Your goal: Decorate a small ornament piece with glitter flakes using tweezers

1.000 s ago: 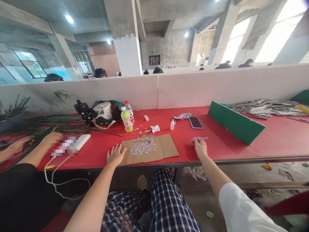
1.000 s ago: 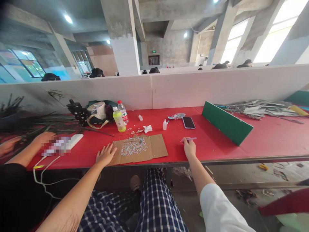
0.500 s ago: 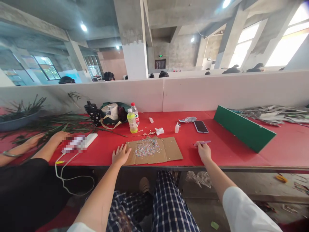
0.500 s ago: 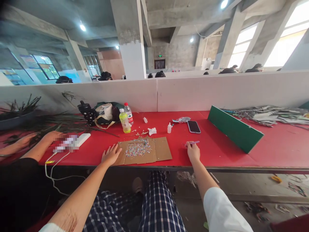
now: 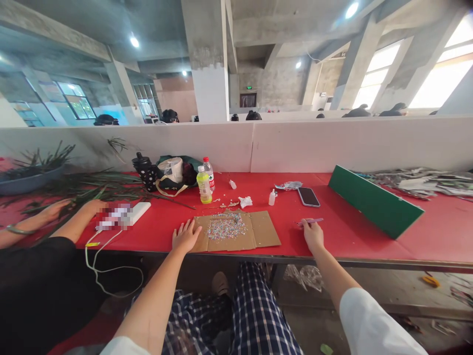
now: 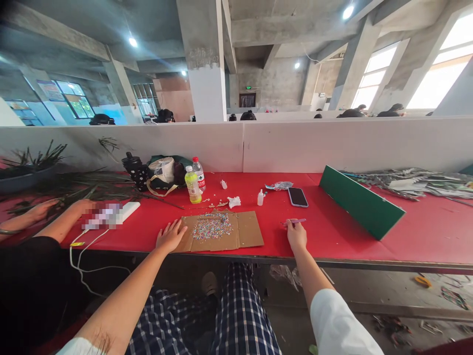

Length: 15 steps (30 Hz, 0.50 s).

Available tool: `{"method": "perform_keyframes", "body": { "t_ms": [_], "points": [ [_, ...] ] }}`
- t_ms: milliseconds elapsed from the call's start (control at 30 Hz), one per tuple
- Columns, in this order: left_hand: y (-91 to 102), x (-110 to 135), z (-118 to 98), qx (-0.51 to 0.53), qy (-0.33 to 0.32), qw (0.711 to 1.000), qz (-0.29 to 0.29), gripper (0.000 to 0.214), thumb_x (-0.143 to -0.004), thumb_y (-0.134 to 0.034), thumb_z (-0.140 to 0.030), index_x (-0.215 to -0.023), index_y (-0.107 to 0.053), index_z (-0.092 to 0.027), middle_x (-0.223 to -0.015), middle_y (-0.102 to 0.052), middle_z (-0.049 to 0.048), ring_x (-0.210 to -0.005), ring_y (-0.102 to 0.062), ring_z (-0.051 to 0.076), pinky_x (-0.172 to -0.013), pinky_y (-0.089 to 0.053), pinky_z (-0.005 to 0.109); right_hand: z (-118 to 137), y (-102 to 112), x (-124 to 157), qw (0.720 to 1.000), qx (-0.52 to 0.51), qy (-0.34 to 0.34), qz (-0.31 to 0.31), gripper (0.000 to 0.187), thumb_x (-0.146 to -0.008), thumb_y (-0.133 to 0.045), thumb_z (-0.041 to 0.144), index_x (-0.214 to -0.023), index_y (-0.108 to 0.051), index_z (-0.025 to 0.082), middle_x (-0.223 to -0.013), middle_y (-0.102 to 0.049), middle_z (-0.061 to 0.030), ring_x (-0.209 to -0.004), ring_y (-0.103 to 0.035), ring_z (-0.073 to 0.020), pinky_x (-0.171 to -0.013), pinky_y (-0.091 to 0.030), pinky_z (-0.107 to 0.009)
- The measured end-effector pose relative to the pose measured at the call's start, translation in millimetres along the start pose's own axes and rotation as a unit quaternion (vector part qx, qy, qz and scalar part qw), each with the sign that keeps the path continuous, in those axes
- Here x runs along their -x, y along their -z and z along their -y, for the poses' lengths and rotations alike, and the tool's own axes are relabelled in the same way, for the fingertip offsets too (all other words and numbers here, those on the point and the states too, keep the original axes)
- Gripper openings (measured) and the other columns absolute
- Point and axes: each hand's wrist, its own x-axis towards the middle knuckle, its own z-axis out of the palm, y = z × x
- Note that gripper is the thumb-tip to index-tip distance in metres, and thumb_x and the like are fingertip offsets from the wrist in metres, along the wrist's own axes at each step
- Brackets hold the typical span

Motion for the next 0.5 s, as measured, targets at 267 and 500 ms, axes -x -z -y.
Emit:
{"method": "perform_keyframes", "body": {
  "t_ms": [267, 500],
  "points": [
    [1.2, 1.9, -2.3, -0.006, 0.001, 1.0, -0.004, 0.052, -0.102, -0.064, -0.047, -0.147, -0.056, -0.022, -0.159, -0.05, 0.0126, -0.145, -0.05, 0.033, -0.123, -0.04, 0.063, -4.2, -2.4, -3.2, 1.0, 0.007, 0.003, -0.003, 0.032, -0.102, -0.067, 0.042, -0.12, -0.069, 0.016, -0.118, -0.072, -0.0079, -0.104, -0.072, -0.0217, -0.093, -0.061, -0.044],
    [0.6, 1.9, -1.8, -0.006, -0.002, 1.0, -0.011, 0.051, -0.101, -0.065, -0.047, -0.145, -0.057, -0.021, -0.157, -0.052, 0.0126, -0.143, -0.052, 0.032, -0.121, -0.042, 0.062, -8.1, -3.5, -4.7, 1.0, 0.005, 0.01, -0.002, 0.032, -0.102, -0.066, 0.045, -0.117, -0.069, 0.016, -0.115, -0.073, -0.0071, -0.101, -0.072, -0.0208, -0.091, -0.061, -0.043]
  ]
}}
